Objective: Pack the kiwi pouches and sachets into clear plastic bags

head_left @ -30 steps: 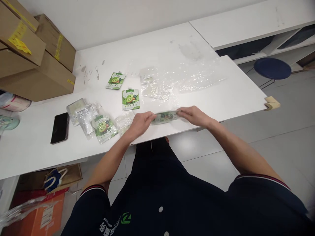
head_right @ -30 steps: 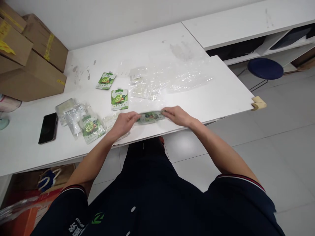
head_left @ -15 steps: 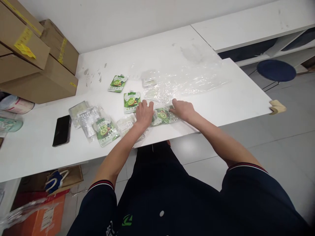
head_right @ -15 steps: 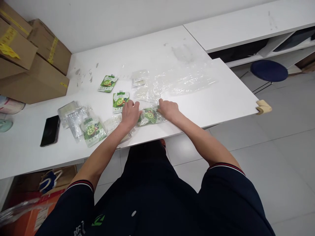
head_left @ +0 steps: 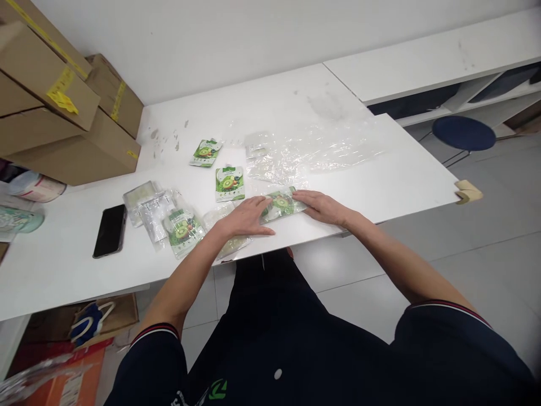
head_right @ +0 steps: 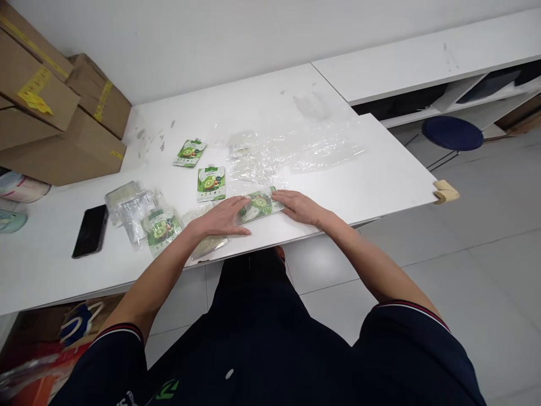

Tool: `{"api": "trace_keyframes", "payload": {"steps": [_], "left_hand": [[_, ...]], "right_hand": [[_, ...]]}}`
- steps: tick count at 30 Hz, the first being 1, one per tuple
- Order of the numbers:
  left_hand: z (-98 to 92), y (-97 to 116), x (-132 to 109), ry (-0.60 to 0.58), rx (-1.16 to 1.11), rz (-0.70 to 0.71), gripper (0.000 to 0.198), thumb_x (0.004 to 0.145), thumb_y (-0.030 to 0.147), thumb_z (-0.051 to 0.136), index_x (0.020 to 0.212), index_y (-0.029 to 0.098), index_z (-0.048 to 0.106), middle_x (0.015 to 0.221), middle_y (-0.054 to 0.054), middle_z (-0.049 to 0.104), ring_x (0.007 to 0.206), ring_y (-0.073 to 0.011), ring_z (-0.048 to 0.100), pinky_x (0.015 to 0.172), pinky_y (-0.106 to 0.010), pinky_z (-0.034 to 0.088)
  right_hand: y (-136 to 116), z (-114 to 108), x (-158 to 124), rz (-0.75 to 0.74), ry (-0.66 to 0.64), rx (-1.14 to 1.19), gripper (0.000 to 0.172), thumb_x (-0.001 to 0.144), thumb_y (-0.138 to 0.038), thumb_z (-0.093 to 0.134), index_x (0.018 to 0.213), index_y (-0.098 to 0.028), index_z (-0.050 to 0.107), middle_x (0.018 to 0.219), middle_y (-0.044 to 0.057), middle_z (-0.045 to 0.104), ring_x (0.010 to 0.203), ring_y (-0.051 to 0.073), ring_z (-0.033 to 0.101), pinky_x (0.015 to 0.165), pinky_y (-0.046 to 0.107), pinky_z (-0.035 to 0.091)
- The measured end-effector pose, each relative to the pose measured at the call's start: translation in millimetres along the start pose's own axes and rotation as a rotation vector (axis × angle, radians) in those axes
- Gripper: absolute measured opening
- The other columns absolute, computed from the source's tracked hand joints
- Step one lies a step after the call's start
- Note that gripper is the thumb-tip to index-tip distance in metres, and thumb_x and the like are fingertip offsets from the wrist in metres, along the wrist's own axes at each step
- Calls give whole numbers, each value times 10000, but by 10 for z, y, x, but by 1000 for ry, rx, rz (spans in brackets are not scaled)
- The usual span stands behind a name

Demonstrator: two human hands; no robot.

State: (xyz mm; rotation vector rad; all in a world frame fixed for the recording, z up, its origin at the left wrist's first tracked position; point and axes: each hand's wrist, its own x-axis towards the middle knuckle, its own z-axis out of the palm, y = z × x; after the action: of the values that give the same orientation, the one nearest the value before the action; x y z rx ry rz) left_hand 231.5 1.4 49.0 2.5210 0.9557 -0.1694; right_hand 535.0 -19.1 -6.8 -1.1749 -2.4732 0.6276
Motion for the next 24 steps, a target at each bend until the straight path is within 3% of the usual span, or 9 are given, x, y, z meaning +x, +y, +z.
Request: {"api": "trace_keyframes", "payload": {"steps": [2, 6, 8, 11, 14, 17, 20, 24], "left_hand": [[49, 77, -2, 24, 24, -14, 860, 862, 542, 599, 1541, 145, 251, 1575, -175, 333, 1452, -330, 311, 1173, -435, 272], [114, 309, -53, 10, -52, -18, 540, 943, 259, 460, 1468, 163, 378, 1454, -144, 495, 1325, -269, 481, 1059, -366, 400], [108, 413, -108, -2, -138, 9, 449, 967, 274, 420, 1408, 199, 460, 1378, -111, 570, 1243, -258, 546, 999, -352, 432], [84, 467, -141, 10, -311, 3, 397, 999, 430, 381, 1288, 230, 565, 1138, -71, 685, 1041, -239, 635, 864, -334, 471], [96, 379, -48, 50, -499, -153, 414, 961, 544, 435, 934, 184, 638, 793, -49, 656, 800, -217, 655, 685, -307, 476], [142, 223, 120, 92, -774, -323, 461, 902, 567, 549, 661, 185, 464, 613, -12, 529, 651, -174, 630, 619, -286, 496], [166, 105, 266, 140, -971, -456, 433, 872, 538, 622, 709, 196, 415, 619, 14, 517, 593, -144, 627, 623, -285, 537], [130, 104, 357, 193, -770, -607, 333, 918, 511, 557, 966, 192, 474, 706, -12, 606, 604, -178, 656, 601, -292, 523]], "right_hand": [[-56, -49, -44, 33, -7, 17, 492, 942, -240, 444, 1426, -207, 519, 1487, 101, 509, 1394, 261, 451, 1144, 522, 388], [-289, -194, -351, 136, -66, 118, 458, 956, -336, 456, 1396, -260, 564, 1459, 56, 545, 1338, 263, 515, 1110, 500, 426], [-394, -271, -530, 226, -80, 243, 440, 958, -399, 474, 1356, -265, 604, 1408, 56, 593, 1263, 262, 577, 1046, 465, 479], [-438, -353, -664, 371, -25, 455, 407, 919, -494, 555, 1202, -241, 701, 1223, 68, 698, 1092, 246, 657, 926, 404, 528], [-338, -367, -573, 416, 98, 636, 415, 830, -533, 673, 1102, -223, 721, 1073, 59, 722, 966, 213, 669, 854, 359, 529], [-206, -320, -328, 475, 226, 766, 396, 798, -506, 716, 1036, -191, 686, 903, 43, 710, 777, 160, 648, 714, 305, 520], [-149, -242, -65, 621, 319, 683, 209, 858, -371, 662, 920, -176, 622, 720, 4, 653, 579, 108, 552, 571, 246, 445], [-164, -157, 144, 777, 322, 475, 48, 917, -212, 527, 897, -191, 565, 725, 5, 658, 542, 110, 550, 569, 238, 433]]}}
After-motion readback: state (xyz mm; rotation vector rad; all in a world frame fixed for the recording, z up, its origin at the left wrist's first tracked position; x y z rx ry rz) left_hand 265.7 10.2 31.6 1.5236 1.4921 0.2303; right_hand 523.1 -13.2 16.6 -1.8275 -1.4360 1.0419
